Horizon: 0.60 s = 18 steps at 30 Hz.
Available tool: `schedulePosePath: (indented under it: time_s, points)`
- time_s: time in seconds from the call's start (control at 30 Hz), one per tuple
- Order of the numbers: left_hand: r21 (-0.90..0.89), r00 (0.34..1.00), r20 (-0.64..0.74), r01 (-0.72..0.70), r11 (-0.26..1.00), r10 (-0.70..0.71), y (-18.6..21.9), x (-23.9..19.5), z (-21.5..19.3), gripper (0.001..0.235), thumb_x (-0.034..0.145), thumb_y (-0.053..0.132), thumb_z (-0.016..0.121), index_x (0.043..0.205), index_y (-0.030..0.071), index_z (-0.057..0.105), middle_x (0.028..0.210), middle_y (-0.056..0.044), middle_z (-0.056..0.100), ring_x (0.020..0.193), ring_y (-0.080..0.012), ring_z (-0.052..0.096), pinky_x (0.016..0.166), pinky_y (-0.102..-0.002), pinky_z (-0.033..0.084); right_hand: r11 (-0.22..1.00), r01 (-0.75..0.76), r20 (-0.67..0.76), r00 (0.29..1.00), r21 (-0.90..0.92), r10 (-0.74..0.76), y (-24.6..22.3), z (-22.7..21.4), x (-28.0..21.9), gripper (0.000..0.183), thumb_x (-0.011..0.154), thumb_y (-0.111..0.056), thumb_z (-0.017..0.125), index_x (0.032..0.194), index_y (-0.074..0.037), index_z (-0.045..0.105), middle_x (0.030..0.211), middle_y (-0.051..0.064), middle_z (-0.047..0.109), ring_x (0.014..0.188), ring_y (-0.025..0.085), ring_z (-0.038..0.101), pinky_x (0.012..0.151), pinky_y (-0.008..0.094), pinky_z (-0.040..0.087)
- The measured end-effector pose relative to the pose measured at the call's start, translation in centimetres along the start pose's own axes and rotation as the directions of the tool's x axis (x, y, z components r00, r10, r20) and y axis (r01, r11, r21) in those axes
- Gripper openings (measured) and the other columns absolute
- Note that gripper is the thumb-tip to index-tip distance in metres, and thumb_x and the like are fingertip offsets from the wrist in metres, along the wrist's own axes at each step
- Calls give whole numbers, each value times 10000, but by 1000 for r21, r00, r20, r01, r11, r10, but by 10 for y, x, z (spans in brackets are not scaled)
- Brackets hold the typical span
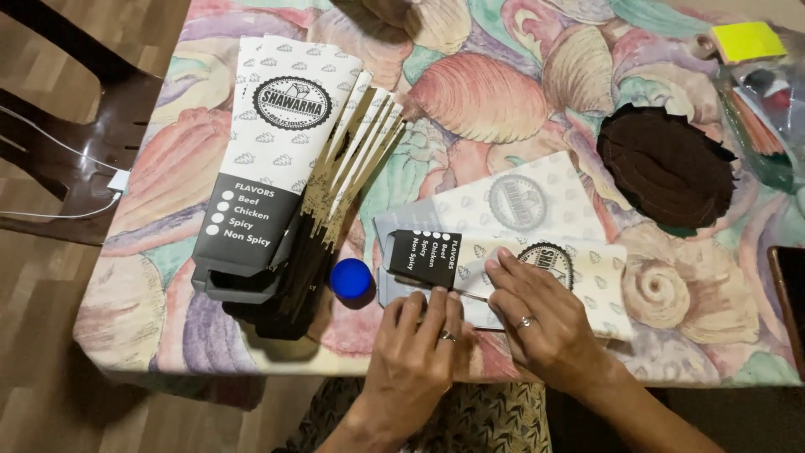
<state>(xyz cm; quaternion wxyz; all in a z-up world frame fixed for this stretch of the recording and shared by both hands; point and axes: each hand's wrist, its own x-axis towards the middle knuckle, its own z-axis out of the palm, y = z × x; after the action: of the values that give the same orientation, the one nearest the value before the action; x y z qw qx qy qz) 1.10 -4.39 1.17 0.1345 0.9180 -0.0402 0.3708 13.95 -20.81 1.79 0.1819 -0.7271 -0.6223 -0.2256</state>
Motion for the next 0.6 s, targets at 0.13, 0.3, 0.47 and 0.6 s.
schedulePosePath:
  time_s: [0.13, 0.3, 0.47, 0.6]
  points:
    - [-141, 997, 57, -52, 989, 61, -25, -13, 11, 258, 1014, 87, 690, 1158, -127, 672, 1063, -302, 734, 934, -415, 757, 799, -479, 673, 1000, -22, 30, 999, -2, 23, 1, -1, -3, 197, 898, 35, 670, 1093, 45, 642, 1218, 291, 703, 1168, 443, 702, 1011, 526, 599]
    - [7, 973, 171, -161, 987, 158, -50, 9, 14, 90, 866, 39, 769, 789, 9, 735, 987, -143, 715, 977, -276, 621, 891, -448, 523, 999, -51, 14, 999, -1, 51, 3, 3, -7, 173, 883, 24, 682, 1056, 19, 675, 1179, 269, 728, 1145, 431, 724, 987, 519, 607]
    - [54, 919, 342, -225, 973, 193, -59, 10, 7, 47, 831, -2, 739, 859, 34, 748, 1036, -133, 734, 963, -244, 650, 909, -407, 547, 998, -26, -4, 1000, 54, 26, 8, -2, -18, 245, 877, -1, 750, 1109, 25, 675, 1188, 267, 725, 1133, 414, 730, 991, 510, 610]
    - [59, 891, 405, -249, 967, 205, -63, 12, 4, 131, 829, 34, 771, 959, 30, 756, 1098, -143, 733, 1002, -248, 681, 969, -425, 551, 986, -104, 17, 995, 130, 103, 11, -22, -35, 277, 830, -40, 814, 1086, -13, 711, 1191, 217, 736, 1103, 354, 746, 982, 463, 624]
